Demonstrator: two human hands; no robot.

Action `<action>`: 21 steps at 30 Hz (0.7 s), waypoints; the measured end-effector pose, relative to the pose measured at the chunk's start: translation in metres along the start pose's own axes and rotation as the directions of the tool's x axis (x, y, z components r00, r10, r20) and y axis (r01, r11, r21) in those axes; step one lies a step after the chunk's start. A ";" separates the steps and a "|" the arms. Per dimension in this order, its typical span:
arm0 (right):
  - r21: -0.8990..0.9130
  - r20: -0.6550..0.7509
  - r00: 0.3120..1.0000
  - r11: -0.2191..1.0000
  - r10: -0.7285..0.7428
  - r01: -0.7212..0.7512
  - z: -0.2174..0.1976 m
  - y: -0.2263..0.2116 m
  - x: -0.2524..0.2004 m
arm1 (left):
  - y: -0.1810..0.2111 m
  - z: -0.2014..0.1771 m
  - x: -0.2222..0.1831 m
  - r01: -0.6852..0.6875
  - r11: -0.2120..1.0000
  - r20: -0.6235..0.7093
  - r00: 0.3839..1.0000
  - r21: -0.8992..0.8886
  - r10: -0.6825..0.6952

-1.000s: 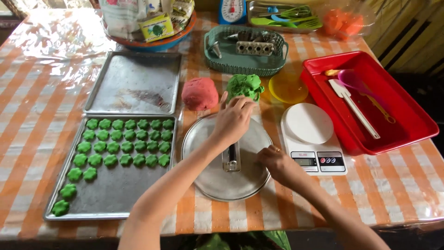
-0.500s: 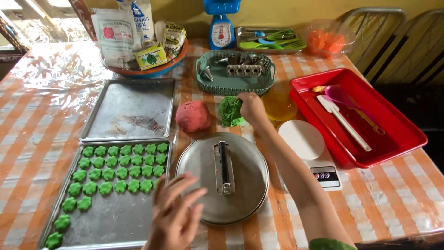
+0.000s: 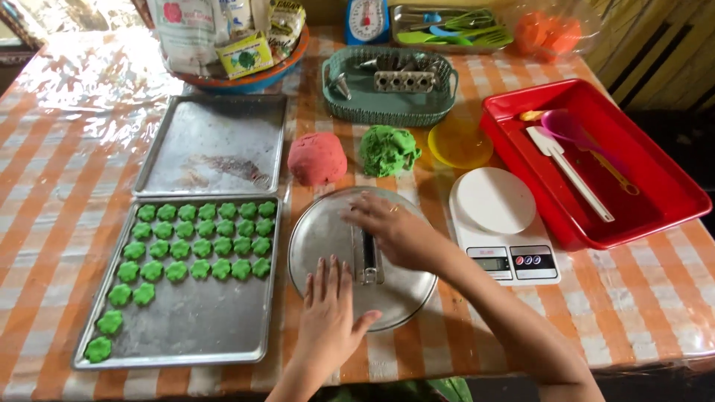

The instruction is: The person is manually shaping green dough into small flower-like pieces using a metal mold and placing them onto a baking tray.

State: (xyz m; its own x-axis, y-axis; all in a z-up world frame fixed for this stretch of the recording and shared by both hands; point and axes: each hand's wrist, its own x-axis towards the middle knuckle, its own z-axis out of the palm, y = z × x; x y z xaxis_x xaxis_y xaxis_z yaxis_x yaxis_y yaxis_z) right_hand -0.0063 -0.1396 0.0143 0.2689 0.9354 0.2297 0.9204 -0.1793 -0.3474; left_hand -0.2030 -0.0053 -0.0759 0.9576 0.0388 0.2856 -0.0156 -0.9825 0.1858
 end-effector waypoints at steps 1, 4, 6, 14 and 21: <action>0.005 0.004 1.000 1.000 -0.005 0.005 0.007 -0.002 0.001 | 0.004 0.002 0.001 0.008 1.000 0.003 1.000 0.001 -0.008; -0.186 0.027 0.998 0.980 -0.065 0.069 0.027 -0.001 0.000 | 0.012 0.009 0.002 0.047 0.981 -0.071 0.997 0.190 -0.034; -0.258 0.002 0.986 0.953 -0.167 0.161 0.041 0.008 -0.001 | 0.013 0.015 0.001 0.079 0.979 -0.057 0.996 0.189 -0.069; -0.359 -0.048 0.973 0.913 -0.225 0.193 0.029 0.001 0.003 | 0.019 0.003 0.004 0.077 0.957 -0.091 0.994 0.280 -0.053; -0.334 -0.501 0.828 0.939 -0.252 0.083 -0.088 -0.048 0.020 | 0.020 -0.002 0.004 0.043 0.936 -0.145 0.989 0.350 0.009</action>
State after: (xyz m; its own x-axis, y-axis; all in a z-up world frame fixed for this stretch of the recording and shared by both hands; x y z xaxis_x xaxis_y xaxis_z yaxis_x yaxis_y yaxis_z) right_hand -0.0201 -0.1393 0.1156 0.1332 0.6670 0.7331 0.9814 -0.1921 -0.0035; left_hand -0.1996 -0.0244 -0.0691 0.9053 0.0556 0.4210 0.1267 -0.9816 -0.1429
